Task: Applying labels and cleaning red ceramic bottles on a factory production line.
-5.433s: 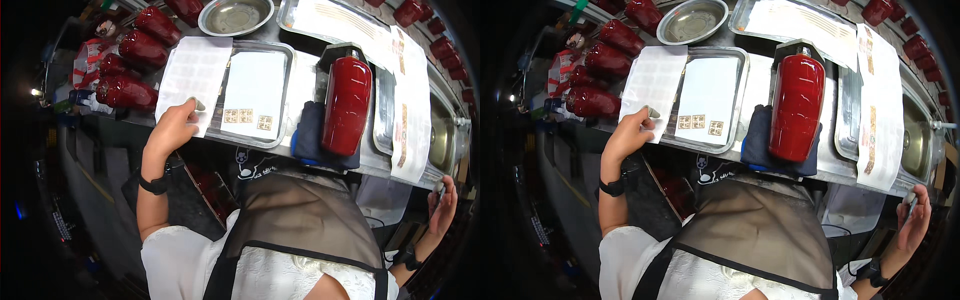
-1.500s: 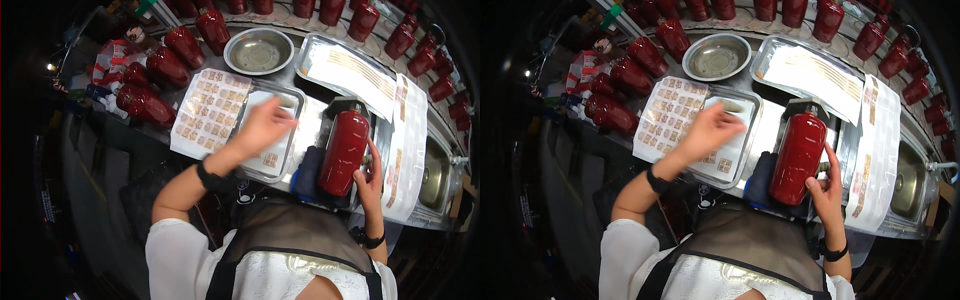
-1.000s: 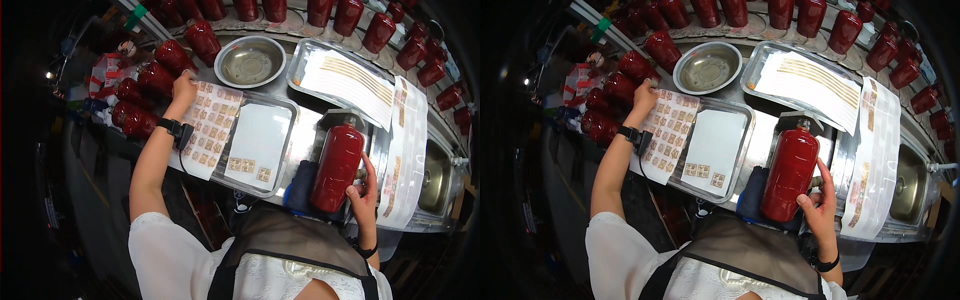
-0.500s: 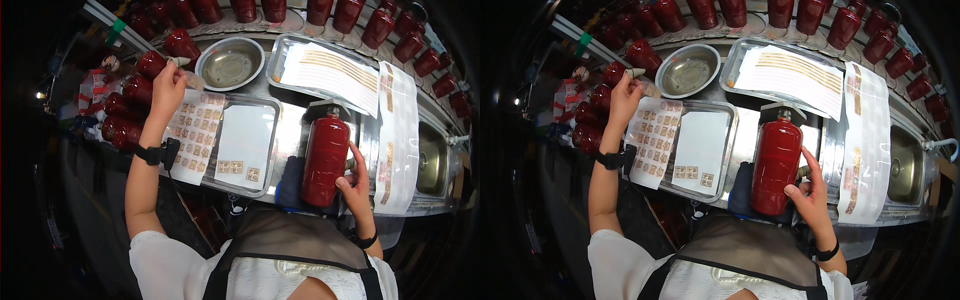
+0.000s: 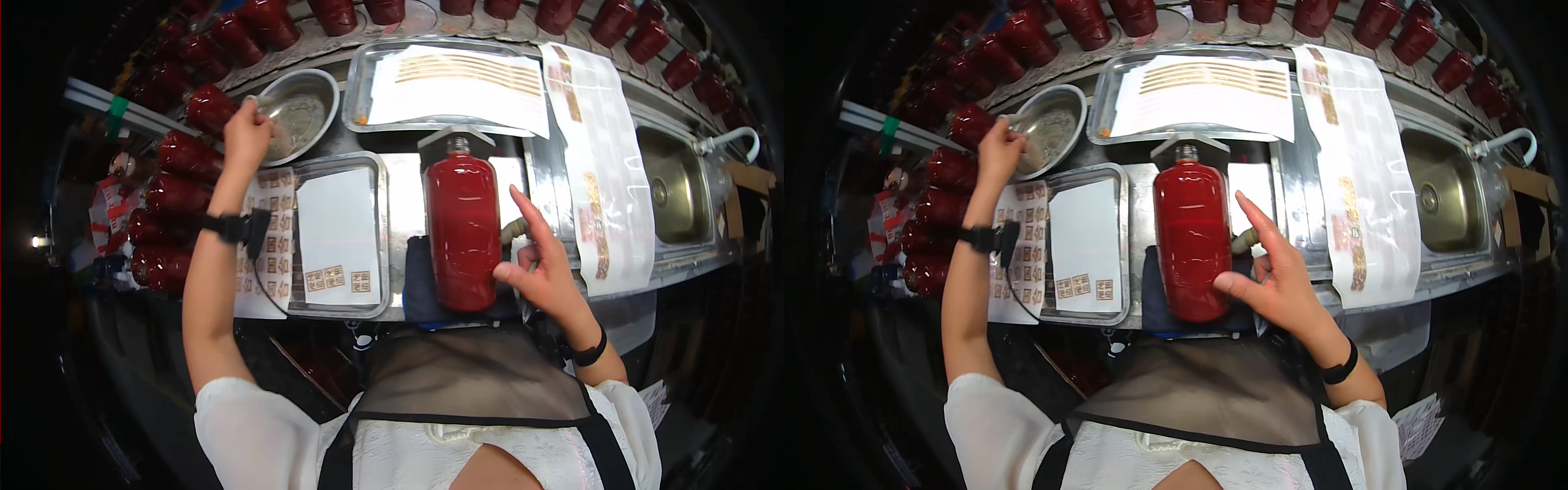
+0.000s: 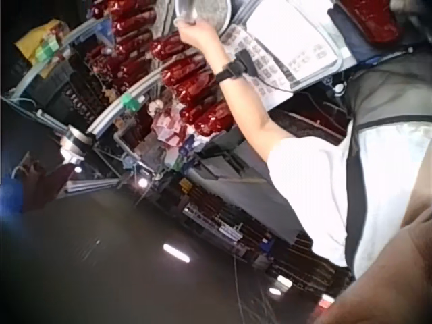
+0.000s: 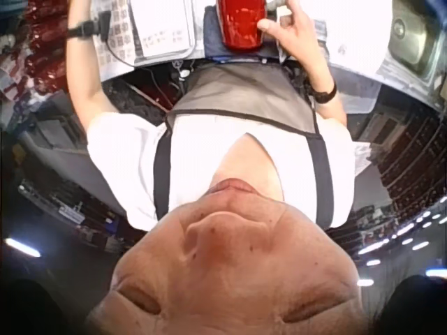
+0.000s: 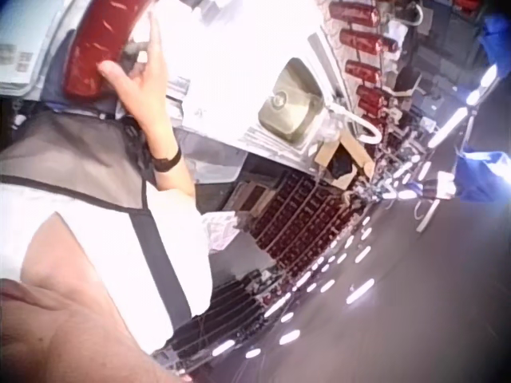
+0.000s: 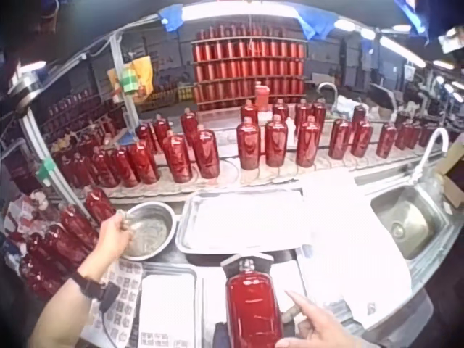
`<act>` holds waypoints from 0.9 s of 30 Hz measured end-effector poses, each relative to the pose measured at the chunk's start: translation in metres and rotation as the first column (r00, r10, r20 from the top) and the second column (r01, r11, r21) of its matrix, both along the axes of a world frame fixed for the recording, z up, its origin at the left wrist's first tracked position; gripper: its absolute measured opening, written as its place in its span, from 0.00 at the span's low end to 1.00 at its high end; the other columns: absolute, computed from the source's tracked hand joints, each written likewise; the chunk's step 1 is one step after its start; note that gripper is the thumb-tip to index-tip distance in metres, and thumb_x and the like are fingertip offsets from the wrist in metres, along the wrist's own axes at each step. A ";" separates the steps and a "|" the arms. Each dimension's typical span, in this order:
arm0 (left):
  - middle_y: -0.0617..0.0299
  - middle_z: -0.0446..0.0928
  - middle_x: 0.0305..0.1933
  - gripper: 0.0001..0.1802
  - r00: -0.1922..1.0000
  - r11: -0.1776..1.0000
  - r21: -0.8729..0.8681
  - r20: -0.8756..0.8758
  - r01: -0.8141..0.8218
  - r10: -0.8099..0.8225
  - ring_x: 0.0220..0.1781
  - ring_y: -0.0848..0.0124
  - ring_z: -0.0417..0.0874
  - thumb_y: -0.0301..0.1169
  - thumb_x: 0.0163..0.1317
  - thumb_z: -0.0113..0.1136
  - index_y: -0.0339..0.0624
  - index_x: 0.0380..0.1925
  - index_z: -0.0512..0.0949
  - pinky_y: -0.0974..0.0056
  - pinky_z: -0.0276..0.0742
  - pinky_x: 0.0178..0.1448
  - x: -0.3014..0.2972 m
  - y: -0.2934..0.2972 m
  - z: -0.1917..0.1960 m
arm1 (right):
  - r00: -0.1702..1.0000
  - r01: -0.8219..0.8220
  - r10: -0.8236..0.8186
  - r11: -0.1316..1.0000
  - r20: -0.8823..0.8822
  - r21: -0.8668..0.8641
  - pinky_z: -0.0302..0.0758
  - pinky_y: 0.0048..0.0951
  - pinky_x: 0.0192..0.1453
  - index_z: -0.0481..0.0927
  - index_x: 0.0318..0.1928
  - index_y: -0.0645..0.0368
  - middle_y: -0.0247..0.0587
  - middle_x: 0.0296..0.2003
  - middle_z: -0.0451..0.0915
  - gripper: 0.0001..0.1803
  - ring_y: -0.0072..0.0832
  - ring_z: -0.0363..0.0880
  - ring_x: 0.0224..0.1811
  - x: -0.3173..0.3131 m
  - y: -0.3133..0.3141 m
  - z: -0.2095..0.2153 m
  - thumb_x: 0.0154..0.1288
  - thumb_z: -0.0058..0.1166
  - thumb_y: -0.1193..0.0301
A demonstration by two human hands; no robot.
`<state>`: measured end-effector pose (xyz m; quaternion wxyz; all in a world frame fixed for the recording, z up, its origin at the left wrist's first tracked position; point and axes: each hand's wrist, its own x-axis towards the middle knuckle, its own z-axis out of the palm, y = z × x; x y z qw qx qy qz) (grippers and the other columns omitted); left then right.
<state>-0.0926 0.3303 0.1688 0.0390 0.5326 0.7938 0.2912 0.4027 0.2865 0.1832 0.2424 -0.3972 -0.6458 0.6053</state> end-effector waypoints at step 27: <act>0.65 0.81 0.38 0.15 0.718 0.836 0.196 0.436 0.513 -0.543 0.37 0.79 0.78 0.22 0.61 0.63 0.37 0.50 0.79 0.71 0.74 0.44 0.256 -0.038 0.051 | 0.989 0.102 -0.114 0.988 0.097 0.119 0.80 0.36 0.49 0.62 0.69 0.57 0.53 0.57 0.67 0.46 0.40 0.72 0.58 -0.038 0.021 0.003 0.52 0.71 0.60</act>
